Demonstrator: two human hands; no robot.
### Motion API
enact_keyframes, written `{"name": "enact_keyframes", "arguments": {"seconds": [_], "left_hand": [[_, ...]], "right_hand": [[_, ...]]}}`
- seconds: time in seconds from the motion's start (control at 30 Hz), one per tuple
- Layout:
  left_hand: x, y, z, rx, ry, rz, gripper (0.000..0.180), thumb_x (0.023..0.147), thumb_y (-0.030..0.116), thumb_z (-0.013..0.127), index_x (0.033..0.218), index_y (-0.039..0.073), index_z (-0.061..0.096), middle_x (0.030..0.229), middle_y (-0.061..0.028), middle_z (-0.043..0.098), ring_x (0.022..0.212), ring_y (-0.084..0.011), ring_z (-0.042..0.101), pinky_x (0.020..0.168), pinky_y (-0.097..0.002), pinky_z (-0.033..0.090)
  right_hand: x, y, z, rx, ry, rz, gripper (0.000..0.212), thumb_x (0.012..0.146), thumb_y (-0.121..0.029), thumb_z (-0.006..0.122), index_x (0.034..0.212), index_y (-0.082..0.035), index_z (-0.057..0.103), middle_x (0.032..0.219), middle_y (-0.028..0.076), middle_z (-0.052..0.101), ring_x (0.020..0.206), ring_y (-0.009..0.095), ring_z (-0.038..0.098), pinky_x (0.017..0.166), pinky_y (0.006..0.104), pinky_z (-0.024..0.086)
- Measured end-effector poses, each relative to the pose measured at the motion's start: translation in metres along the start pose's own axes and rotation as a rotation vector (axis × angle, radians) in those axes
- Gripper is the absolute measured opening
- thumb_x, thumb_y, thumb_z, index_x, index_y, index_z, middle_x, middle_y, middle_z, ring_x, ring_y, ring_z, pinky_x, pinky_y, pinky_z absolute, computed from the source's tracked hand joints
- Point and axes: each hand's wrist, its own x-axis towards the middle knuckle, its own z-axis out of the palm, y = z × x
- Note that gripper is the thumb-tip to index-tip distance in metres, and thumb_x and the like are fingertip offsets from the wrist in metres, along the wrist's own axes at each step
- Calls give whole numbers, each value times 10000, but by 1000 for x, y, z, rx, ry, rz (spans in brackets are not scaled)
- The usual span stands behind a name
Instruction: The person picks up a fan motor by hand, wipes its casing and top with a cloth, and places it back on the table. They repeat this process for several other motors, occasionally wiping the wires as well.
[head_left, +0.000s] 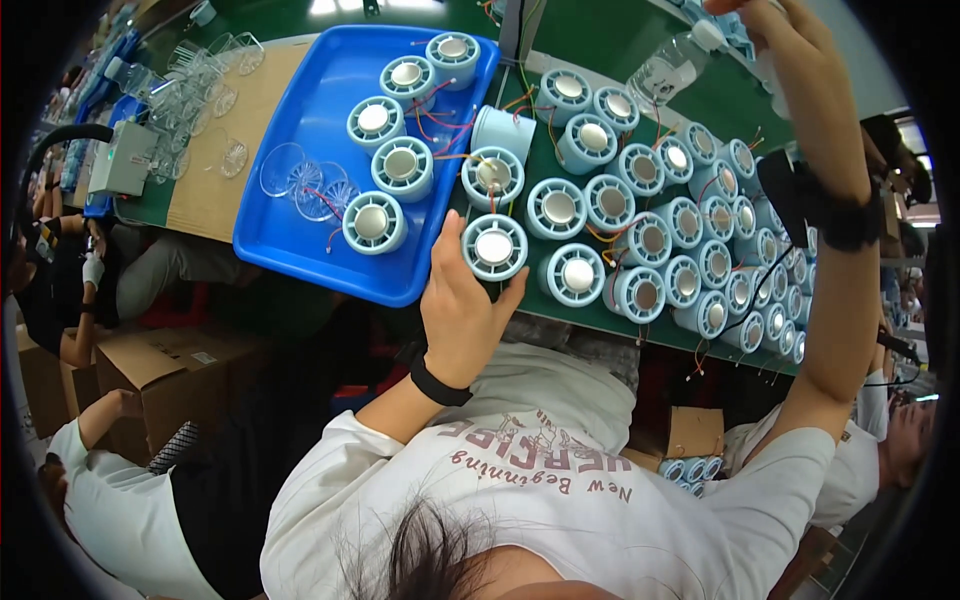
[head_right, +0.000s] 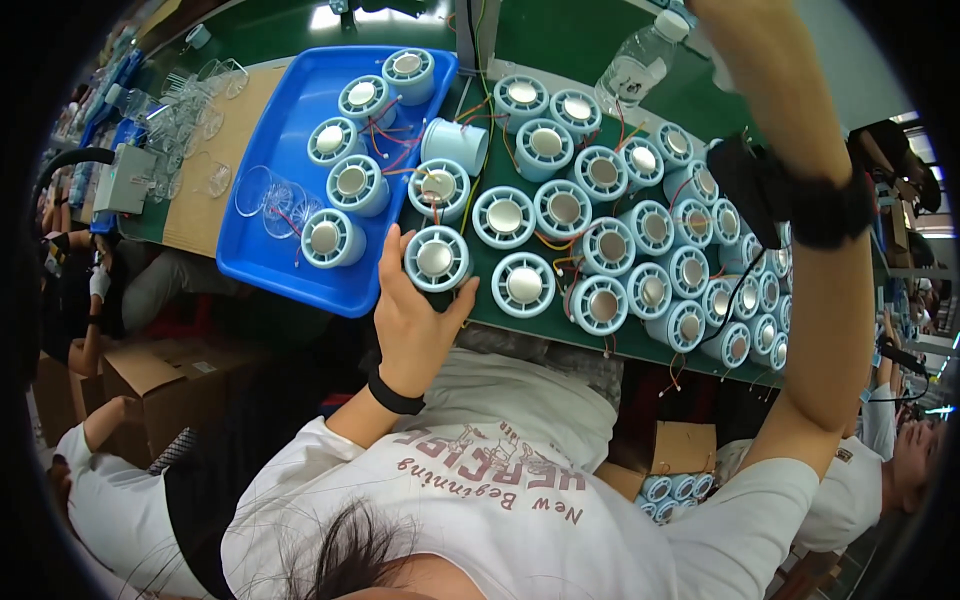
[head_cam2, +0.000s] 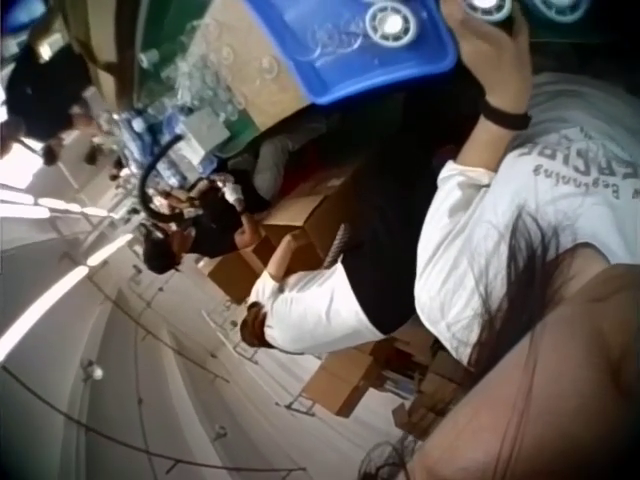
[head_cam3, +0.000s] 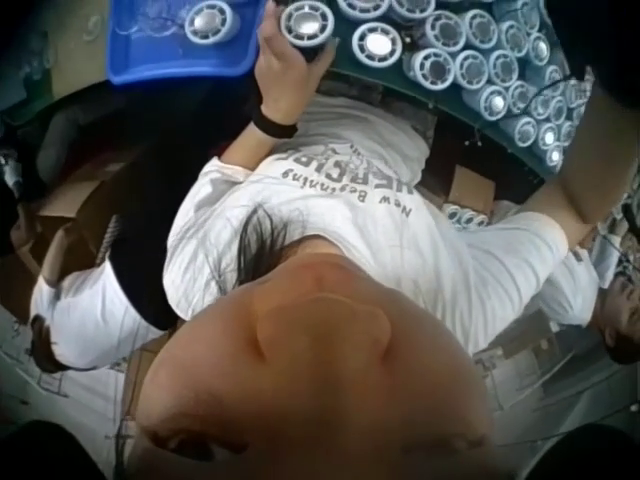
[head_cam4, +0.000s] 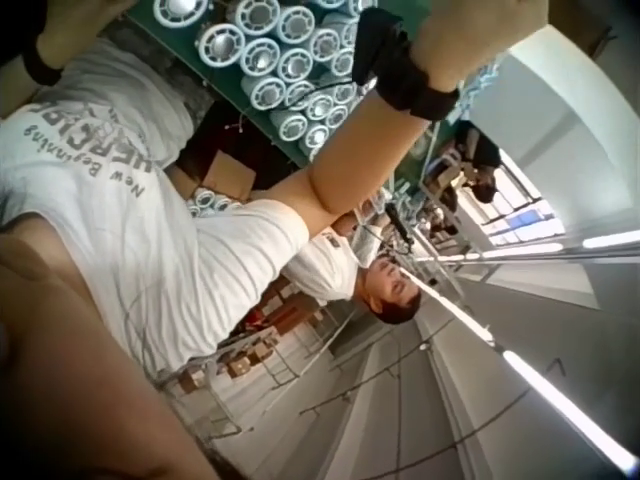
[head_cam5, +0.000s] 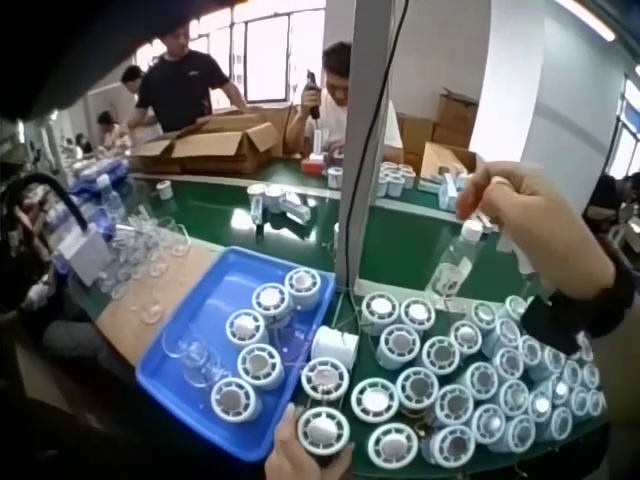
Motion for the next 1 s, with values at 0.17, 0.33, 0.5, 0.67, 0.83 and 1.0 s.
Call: {"name": "enact_keyframes", "arguments": {"seconds": [0.17, 0.33, 0.5, 0.67, 0.83, 1.0], "left_hand": [[0, -15, -5, 29, 21, 150, 880, 655, 149, 867, 1363, 8, 364, 1245, -231, 500, 1027, -367, 586, 828, -377, 512], [-1, -12, -3, 49, -118, 116, 925, 680, 146, 855, 1414, 29, 306, 1342, -248, 395, 1083, -374, 552, 844, -391, 505], [-2, -17, 7, 18, 115, 159, 930, 700, 155, 846, 1439, 30, 294, 1401, -258, 304, 1128, -381, 494, 827, -376, 500], [3, -13, -5, -29, 13, 176, 864, 735, 118, 814, 1437, 33, 318, 1425, -280, 258, 801, -279, 559, 657, -323, 503], [-5, -13, -11, 12, -54, 130, 990, 718, 83, 812, 1487, 31, 190, 1429, -249, 261, 973, -286, 526, 717, -306, 482], [-22, -20, -13, -183, 13, 91, 878, 738, 25, 768, 1453, 3, 260, 1430, -255, 262, 791, -217, 548, 678, -291, 484]], "right_hand": [[99, -6, 45, -617, -351, -3, 371, 887, -296, 538, 1035, 12, 682, 974, 151, 689, 882, 257, 636, 756, 361, 496], [204, 84, 99, -951, -784, -209, 451, 805, -261, 678, 1190, -35, 615, 1090, 181, 665, 935, 332, 635, 821, 386, 509], [202, 109, 159, -977, -828, -15, 426, 772, -228, 764, 1146, -66, 641, 1128, 137, 664, 996, 238, 648, 838, 329, 529], [201, 137, 159, -847, -761, -136, 711, 597, -259, 869, 1235, -102, 597, 1122, 140, 658, 999, 282, 647, 866, 366, 516], [186, 113, 116, -961, -678, -271, 814, 601, -286, 875, 1303, -72, 524, 1162, 138, 636, 994, 254, 652, 852, 365, 519], [83, 3, 36, -818, -591, -23, 730, 749, -185, 780, 1382, -90, 428, 1201, 186, 611, 1052, 332, 591, 899, 399, 474]]}}
